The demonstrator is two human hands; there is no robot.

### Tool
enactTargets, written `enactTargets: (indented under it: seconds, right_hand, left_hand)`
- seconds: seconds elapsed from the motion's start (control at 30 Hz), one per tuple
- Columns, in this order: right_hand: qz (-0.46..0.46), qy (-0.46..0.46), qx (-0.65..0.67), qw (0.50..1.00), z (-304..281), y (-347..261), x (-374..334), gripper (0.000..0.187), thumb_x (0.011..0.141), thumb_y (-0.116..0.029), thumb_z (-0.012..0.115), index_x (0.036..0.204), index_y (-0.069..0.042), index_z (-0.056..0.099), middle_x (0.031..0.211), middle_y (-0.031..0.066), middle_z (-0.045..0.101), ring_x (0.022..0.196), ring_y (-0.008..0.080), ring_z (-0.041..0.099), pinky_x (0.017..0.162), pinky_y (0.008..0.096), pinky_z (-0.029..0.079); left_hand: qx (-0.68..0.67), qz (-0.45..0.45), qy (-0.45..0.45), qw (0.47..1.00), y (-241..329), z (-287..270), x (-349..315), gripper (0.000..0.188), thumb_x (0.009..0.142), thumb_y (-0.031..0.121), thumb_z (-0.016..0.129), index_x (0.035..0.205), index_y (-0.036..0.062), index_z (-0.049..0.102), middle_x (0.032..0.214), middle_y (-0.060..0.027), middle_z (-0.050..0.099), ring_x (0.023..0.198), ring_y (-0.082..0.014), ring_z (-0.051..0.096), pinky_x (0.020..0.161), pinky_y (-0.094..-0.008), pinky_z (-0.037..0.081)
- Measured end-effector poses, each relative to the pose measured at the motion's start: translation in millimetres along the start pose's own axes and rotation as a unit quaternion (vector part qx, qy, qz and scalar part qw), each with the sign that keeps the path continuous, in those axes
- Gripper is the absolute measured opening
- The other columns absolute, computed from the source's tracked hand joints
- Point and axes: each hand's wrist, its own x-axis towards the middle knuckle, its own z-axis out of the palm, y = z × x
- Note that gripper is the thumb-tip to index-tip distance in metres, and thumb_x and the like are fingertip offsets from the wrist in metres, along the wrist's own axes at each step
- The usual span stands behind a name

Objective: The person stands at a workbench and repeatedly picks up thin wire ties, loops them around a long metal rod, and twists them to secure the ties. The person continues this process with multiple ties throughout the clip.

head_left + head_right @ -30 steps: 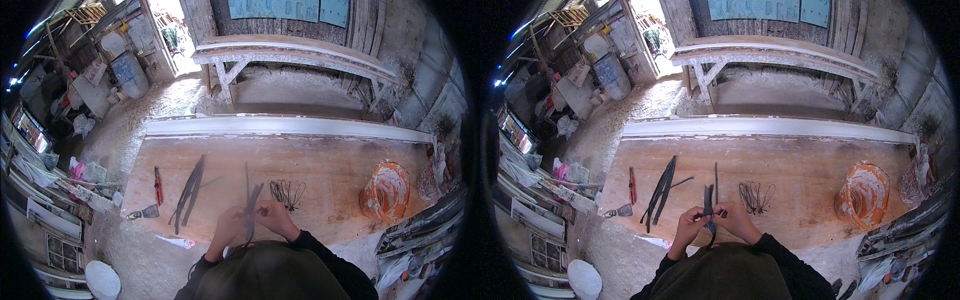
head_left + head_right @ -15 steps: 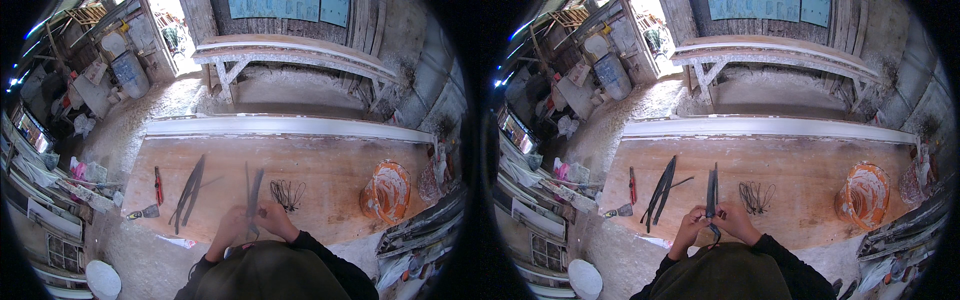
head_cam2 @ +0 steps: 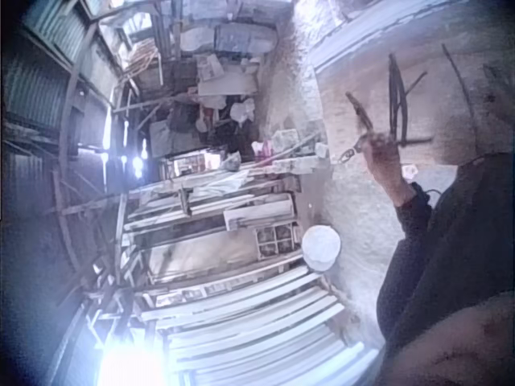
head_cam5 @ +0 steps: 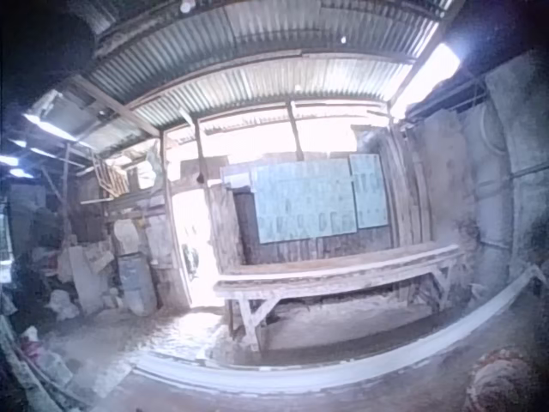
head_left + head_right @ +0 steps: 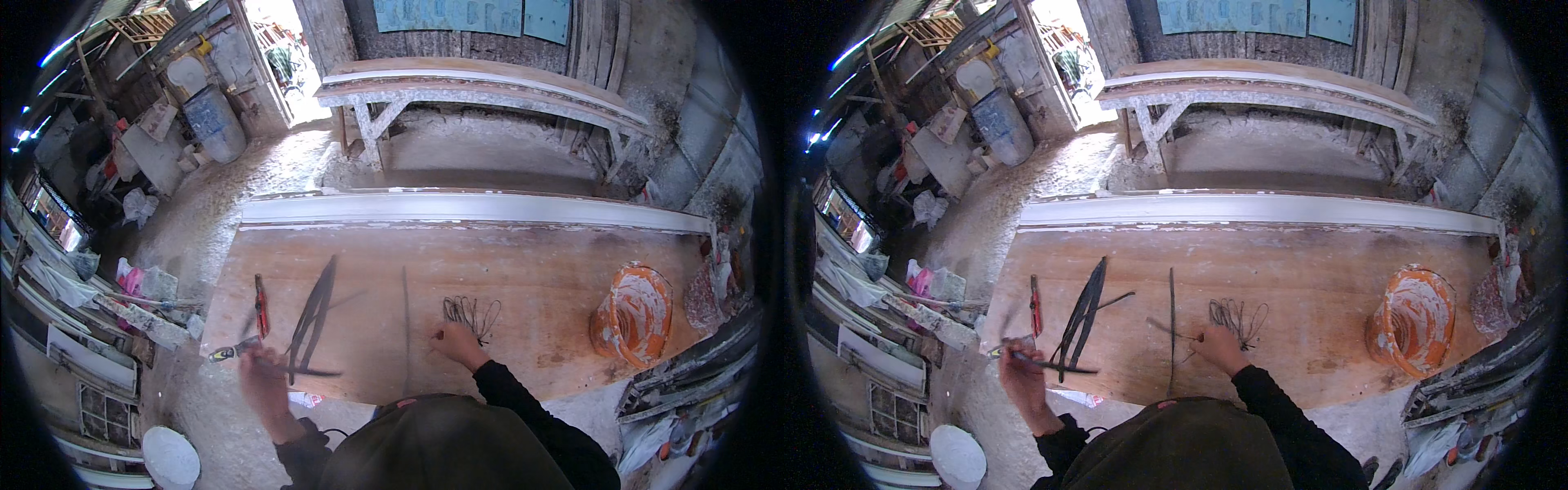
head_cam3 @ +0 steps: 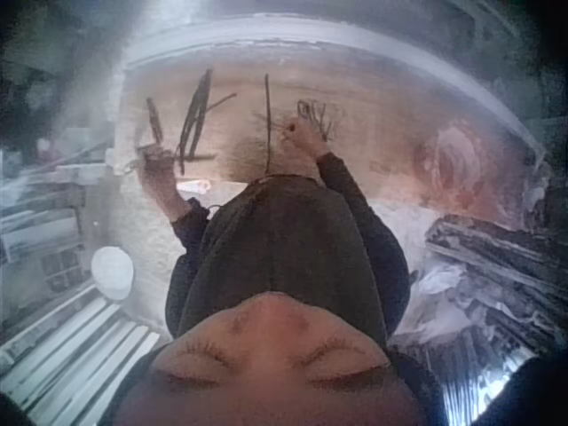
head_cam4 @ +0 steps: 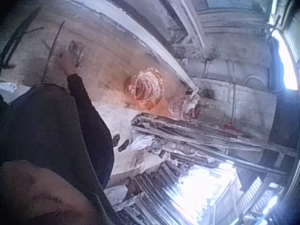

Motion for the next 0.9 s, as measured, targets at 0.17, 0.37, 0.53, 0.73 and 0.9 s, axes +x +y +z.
enactTargets:
  seconds: [0.17, 0.37, 0.53, 0.73, 0.9]
  right_hand:
    - [-0.012, 0.003, -0.028, 1.0, -1, 5, 11, 0.024, 0.066, -0.025, 0.06, 0.072, -0.002, 0.06, 0.068, 0.0178, 0.059, 0.067, 0.0338, 0.058, 0.061, 0.0419, 0.045]
    - [-0.01, 0.042, 0.002, 0.999, 4, 1, 21, 0.025, 0.068, -0.021, 0.058, 0.083, -0.002, 0.06, 0.069, 0.018, 0.059, 0.069, 0.0338, 0.058, 0.062, 0.0405, 0.046]
    - [-0.039, 0.083, 0.072, 0.993, -11, -28, 10, 0.027, 0.074, -0.019, 0.059, 0.096, -0.003, 0.061, 0.077, 0.0145, 0.061, 0.071, 0.0267, 0.06, 0.063, 0.0356, 0.047]
    - [-0.066, -0.091, 0.302, 0.947, -30, -76, -23, 0.03, 0.079, -0.026, 0.063, 0.096, -0.002, 0.062, 0.083, 0.0067, 0.06, 0.073, 0.0105, 0.055, 0.066, 0.0253, 0.044]
    - [-0.066, -0.069, 0.343, 0.935, -39, -87, -32, 0.018, 0.077, -0.017, 0.066, 0.087, -0.002, 0.063, 0.08, 0.0033, 0.059, 0.072, 0.0078, 0.053, 0.064, 0.0229, 0.043]
  left_hand:
    - [0.018, 0.036, 0.016, 0.999, 27, -18, 2, 0.011, 0.084, 0.018, 0.052, 0.089, 0.0082, 0.049, 0.082, -0.0009, 0.051, 0.077, -0.0104, 0.05, 0.068, -0.0277, 0.041]
    - [0.195, -0.02, 0.111, 0.974, -25, -1, -2, 0.007, 0.078, 0.009, 0.059, 0.081, 0.0093, 0.053, 0.072, -0.0008, 0.056, 0.065, -0.0101, 0.054, 0.057, -0.0219, 0.043]
    - [0.25, -0.15, 0.044, 0.955, -90, -3, -11, 0.002, 0.078, 0.007, 0.06, 0.079, 0.0083, 0.059, 0.074, -0.001, 0.061, 0.066, -0.0111, 0.057, 0.06, -0.0267, 0.049]
    - [0.377, -0.2, -0.07, 0.901, -134, 13, -18, 0.008, 0.077, 0.004, 0.062, 0.083, 0.0007, 0.059, 0.076, -0.0043, 0.061, 0.067, -0.0112, 0.058, 0.063, -0.0246, 0.048]
    - [0.431, -0.181, -0.119, 0.876, -146, 17, -19, 0.01, 0.075, 0.0, 0.063, 0.084, -0.0027, 0.06, 0.078, -0.0066, 0.062, 0.069, -0.0115, 0.058, 0.066, -0.0235, 0.047]
